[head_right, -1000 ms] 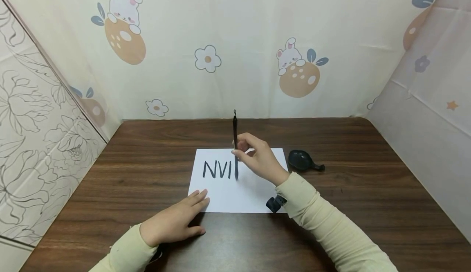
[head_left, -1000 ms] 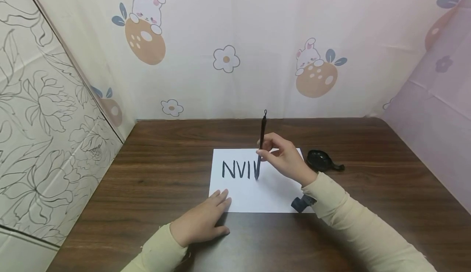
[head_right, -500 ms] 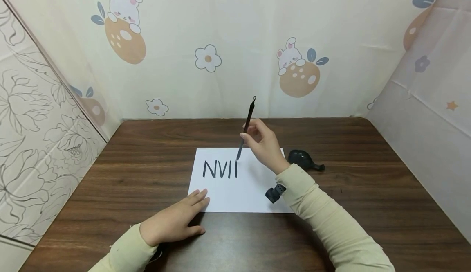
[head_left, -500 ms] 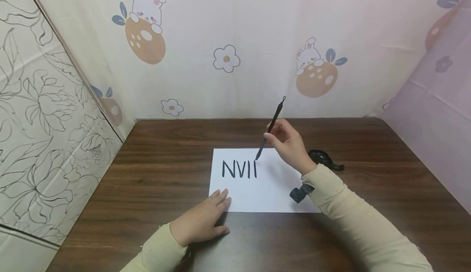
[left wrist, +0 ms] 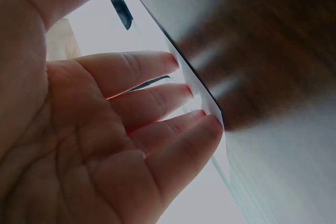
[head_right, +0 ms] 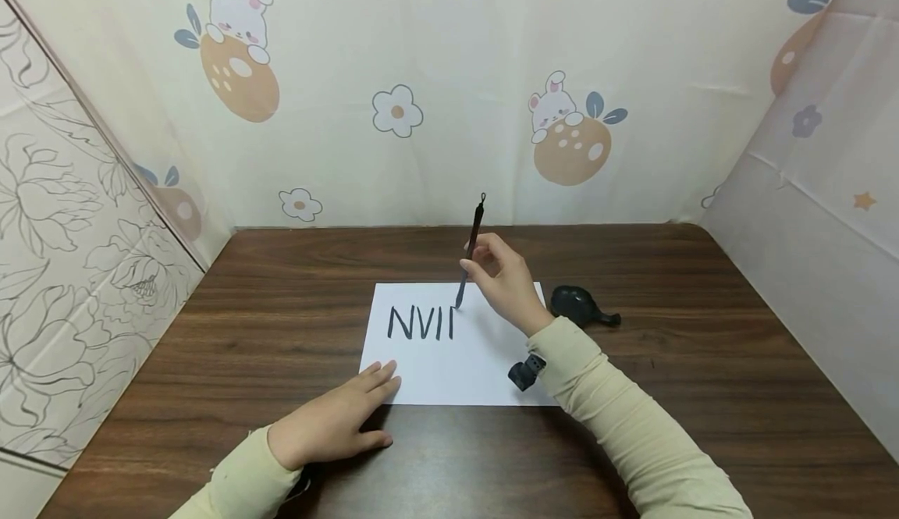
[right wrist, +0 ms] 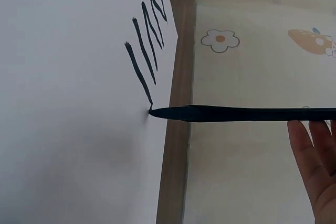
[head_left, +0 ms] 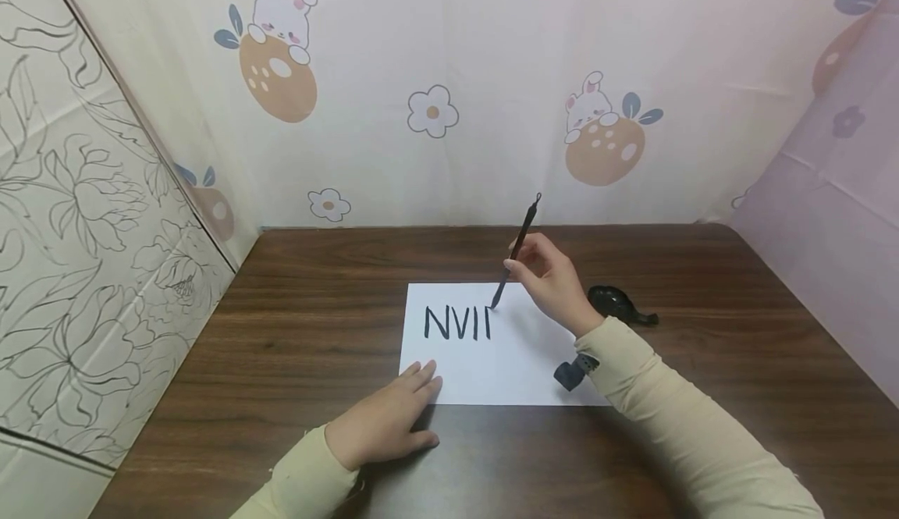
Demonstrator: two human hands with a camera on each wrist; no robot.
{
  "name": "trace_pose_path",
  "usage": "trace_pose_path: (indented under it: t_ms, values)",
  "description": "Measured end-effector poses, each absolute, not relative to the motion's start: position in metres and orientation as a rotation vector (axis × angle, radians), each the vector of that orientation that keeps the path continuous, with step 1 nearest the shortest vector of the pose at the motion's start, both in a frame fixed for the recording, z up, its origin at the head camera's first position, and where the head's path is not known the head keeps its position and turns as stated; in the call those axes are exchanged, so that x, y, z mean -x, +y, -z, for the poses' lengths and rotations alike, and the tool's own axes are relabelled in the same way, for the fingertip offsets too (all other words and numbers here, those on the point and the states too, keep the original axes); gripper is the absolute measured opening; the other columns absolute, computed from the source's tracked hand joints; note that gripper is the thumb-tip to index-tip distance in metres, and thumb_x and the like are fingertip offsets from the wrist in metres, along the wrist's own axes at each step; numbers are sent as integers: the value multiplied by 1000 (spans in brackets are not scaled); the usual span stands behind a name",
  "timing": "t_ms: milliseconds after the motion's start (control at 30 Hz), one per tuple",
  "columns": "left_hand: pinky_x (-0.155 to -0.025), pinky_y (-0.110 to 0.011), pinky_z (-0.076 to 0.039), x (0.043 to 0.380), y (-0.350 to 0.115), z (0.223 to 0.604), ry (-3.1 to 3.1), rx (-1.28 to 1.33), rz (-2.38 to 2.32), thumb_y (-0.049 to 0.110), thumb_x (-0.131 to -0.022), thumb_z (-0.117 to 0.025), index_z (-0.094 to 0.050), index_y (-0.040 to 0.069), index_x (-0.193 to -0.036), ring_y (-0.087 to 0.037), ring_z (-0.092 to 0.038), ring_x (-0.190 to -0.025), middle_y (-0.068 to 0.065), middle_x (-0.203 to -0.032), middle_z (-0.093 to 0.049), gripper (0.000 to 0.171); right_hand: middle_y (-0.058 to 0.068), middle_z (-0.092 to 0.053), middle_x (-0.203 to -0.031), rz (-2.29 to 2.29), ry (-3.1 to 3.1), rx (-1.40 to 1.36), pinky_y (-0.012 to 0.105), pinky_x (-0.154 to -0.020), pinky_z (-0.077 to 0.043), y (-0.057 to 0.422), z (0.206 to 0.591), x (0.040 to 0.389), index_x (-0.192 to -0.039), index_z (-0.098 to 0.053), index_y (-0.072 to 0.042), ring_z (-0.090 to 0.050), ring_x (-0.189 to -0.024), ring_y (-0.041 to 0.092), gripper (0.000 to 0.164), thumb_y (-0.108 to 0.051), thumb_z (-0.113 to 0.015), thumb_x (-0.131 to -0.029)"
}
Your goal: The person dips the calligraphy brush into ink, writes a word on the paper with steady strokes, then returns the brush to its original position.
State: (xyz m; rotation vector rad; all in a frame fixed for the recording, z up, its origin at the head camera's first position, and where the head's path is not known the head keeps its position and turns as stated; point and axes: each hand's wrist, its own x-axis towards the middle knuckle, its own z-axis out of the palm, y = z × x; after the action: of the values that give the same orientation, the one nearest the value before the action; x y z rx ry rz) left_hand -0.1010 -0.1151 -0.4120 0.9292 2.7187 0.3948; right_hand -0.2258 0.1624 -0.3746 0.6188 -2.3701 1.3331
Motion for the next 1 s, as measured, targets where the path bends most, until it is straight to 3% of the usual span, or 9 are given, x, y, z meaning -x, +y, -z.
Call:
trace_pose_path:
  t_ms: [233, 1000]
  values:
    - [-119, -49, -31, 100, -114, 411, 2706, -911, -406, 36, -88, -71, -45, 0, -144, -37, -31, -146, -19, -157, -34, 72, 3, -63, -94, -1272, -2376, -641, 20, -70, -52, 162, 375, 222, -113, -60, -10, -58, -85, 9, 23, -9, -68, -92]
    - [-119, -49, -30, 102, -114, 411, 2704, -901, -403, 36, -88, -70, -44, 0, -145, -37, -30, -147, -18, -158, -33, 72, 4, -66, -94, -1172, -2456, -750, 25, -72, -55, 145, 367, 205, -116, -63, -8, -62, -85, 15, 28, -9, -71, -89]
